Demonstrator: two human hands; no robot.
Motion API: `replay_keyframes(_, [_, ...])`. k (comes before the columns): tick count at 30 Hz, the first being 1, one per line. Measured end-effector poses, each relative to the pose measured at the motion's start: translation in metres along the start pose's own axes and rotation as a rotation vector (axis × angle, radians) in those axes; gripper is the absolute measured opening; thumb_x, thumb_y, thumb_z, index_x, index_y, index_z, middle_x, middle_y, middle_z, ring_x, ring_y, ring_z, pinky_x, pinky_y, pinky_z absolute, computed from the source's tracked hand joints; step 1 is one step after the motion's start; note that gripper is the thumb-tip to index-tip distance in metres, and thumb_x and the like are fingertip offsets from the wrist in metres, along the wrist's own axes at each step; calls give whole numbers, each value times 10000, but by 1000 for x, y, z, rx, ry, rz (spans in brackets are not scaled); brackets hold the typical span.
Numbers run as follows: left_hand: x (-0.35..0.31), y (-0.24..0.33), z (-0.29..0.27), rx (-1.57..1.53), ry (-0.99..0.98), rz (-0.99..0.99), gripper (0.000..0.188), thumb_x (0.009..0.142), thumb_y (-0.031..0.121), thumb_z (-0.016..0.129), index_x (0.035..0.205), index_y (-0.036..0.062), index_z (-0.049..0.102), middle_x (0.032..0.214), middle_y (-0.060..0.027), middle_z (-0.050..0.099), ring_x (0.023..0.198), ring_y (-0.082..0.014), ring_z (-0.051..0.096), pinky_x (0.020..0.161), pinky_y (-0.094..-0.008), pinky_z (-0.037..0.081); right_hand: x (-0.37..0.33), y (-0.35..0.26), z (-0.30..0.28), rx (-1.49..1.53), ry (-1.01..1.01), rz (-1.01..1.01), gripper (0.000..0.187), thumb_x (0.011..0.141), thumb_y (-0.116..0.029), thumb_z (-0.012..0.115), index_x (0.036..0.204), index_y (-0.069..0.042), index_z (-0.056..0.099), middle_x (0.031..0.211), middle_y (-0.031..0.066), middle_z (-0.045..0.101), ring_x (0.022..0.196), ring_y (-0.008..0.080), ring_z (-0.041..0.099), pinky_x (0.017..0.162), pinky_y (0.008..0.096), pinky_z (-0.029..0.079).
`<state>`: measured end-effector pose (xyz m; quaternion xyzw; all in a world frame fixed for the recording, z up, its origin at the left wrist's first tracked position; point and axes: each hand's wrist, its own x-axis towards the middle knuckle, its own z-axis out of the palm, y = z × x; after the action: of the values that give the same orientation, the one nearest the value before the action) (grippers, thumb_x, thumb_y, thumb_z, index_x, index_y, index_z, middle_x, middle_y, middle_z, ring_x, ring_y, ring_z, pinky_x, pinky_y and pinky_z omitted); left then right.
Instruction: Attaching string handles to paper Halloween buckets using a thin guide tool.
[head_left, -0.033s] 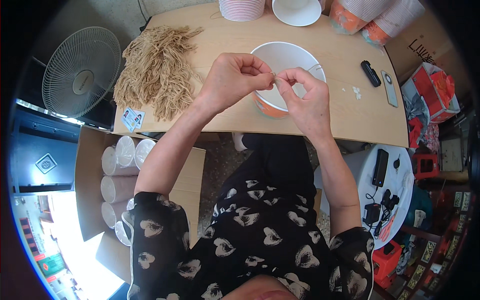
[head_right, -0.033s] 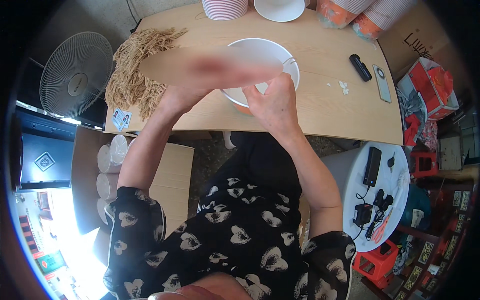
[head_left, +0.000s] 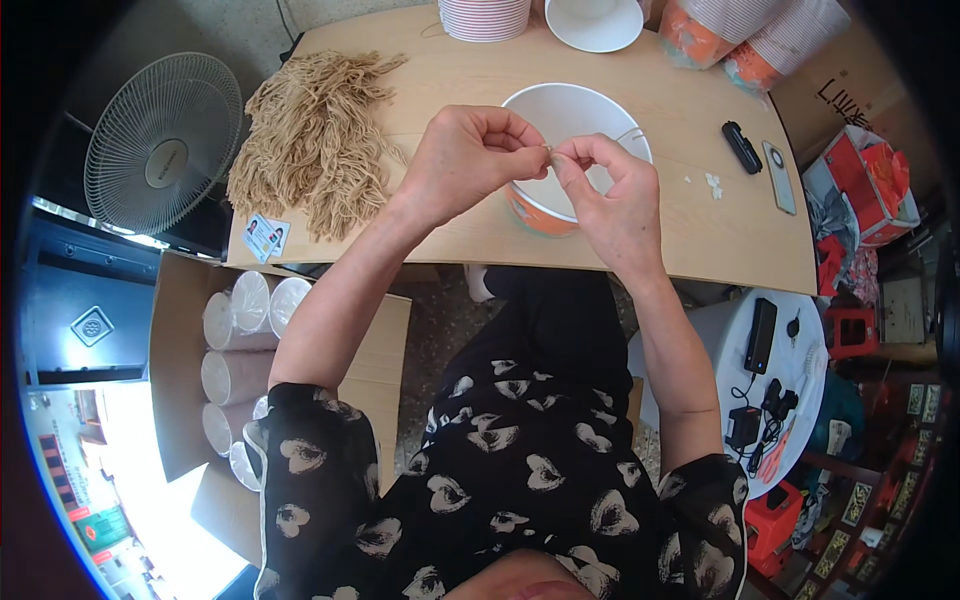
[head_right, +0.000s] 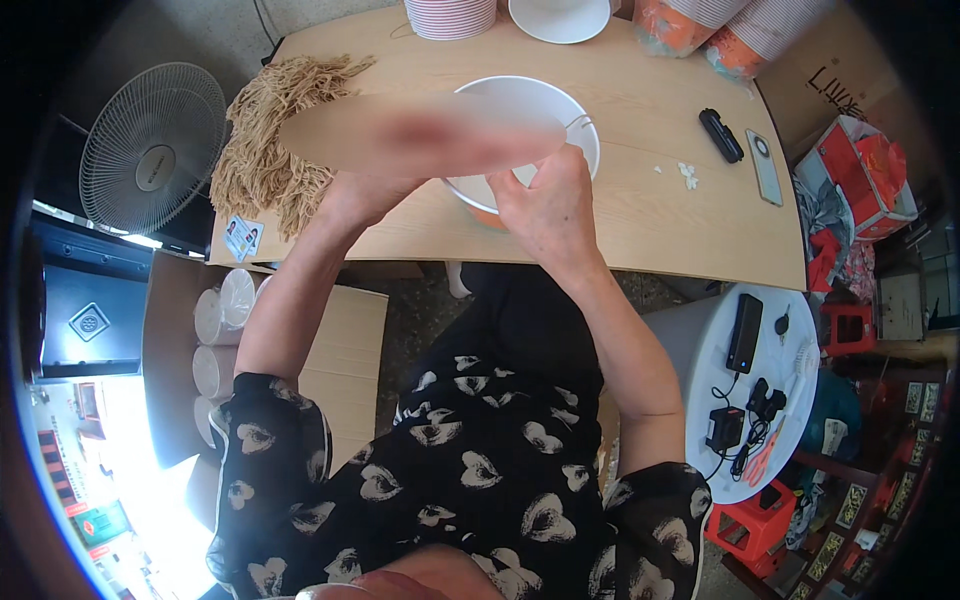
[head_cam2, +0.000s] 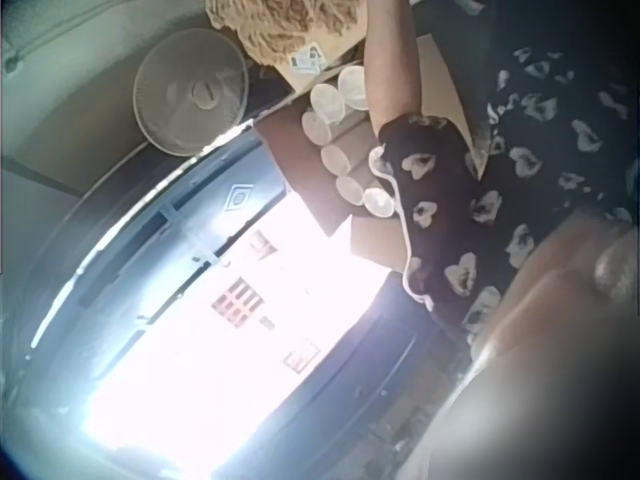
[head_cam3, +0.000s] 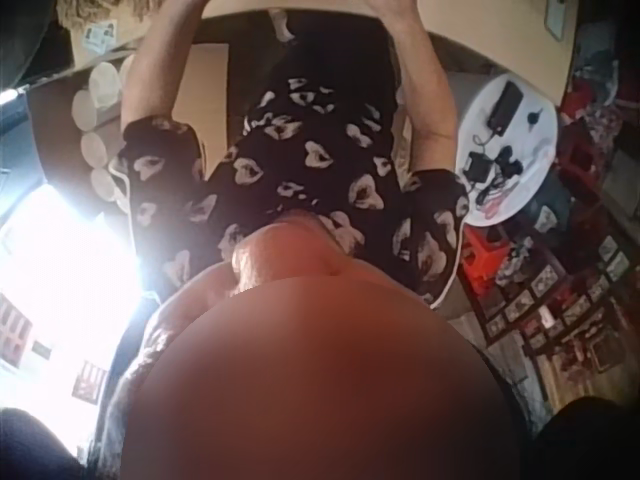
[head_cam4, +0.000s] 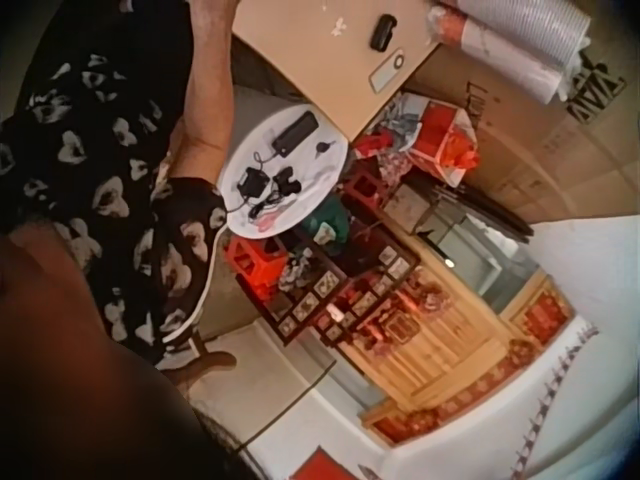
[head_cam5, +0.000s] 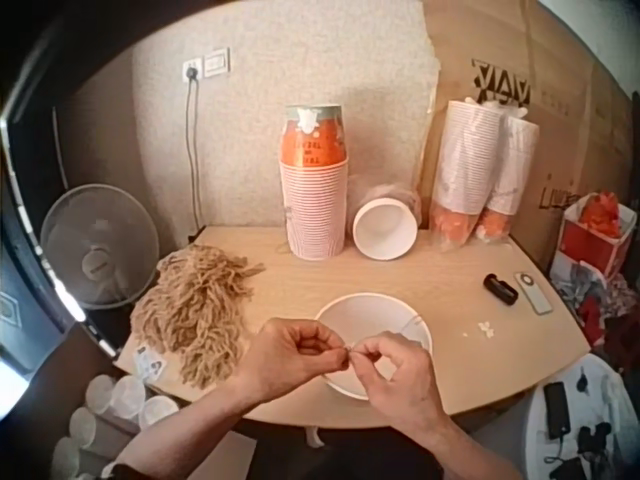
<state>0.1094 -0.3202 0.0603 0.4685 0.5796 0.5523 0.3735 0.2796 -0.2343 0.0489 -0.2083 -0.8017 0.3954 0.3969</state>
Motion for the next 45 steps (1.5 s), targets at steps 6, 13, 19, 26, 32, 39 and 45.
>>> replay_keyframes(6, [-3,4,1,-31,-12,-2,171,857,61,746,979,-54,713,873,-103,749,811,-116,720,766,-235,583,3,1,-2,56,-7,49,109,895,-45,690,933,56,708,837,95,722,795,151,658,766,301,522])
replay_keyframes(13, [-7,3,1,21,-42,8,199,872,36,763,1030,-63,692,944,-118,746,911,-147,728,854,-252,584,3,-4,-3,70,-7,82,113,899,-45,682,918,61,717,812,82,721,787,135,648,763,291,517])
replay_keyframes(19, [-6,0,1,11,-22,28,195,888,41,749,1038,-69,692,948,-126,747,907,-154,729,857,-259,585,1,-6,-5,85,-16,102,140,915,-59,663,928,63,729,812,82,723,791,129,648,770,282,518])
replay_keyframes(26, [-5,-2,-5,-162,-78,-31,205,913,54,727,1061,-83,686,966,-157,746,912,-188,737,858,-283,595,11,1,-17,179,-48,121,184,936,-69,624,1050,44,714,860,72,728,802,131,658,798,306,521])
replay_keyframes(32, [-7,3,-3,-132,-60,-48,180,888,33,730,1028,-75,701,908,-127,749,846,-149,733,784,-256,596,21,11,-14,149,-217,171,123,935,-53,634,997,29,702,874,45,718,792,101,634,761,278,516])
replay_keyframes(39, [-7,3,-5,-77,-107,2,137,883,20,733,999,-38,686,877,-104,747,835,-125,725,785,-250,586,20,13,-18,228,-330,203,83,905,-42,692,958,22,692,851,22,697,784,84,632,740,256,525])
replay_keyframes(45, [-8,0,-7,-29,-156,73,118,901,-13,717,1001,-31,656,924,-110,745,886,-154,734,843,-267,594,22,10,-20,251,-350,232,99,890,-25,709,978,19,697,868,27,705,816,86,652,779,261,543])
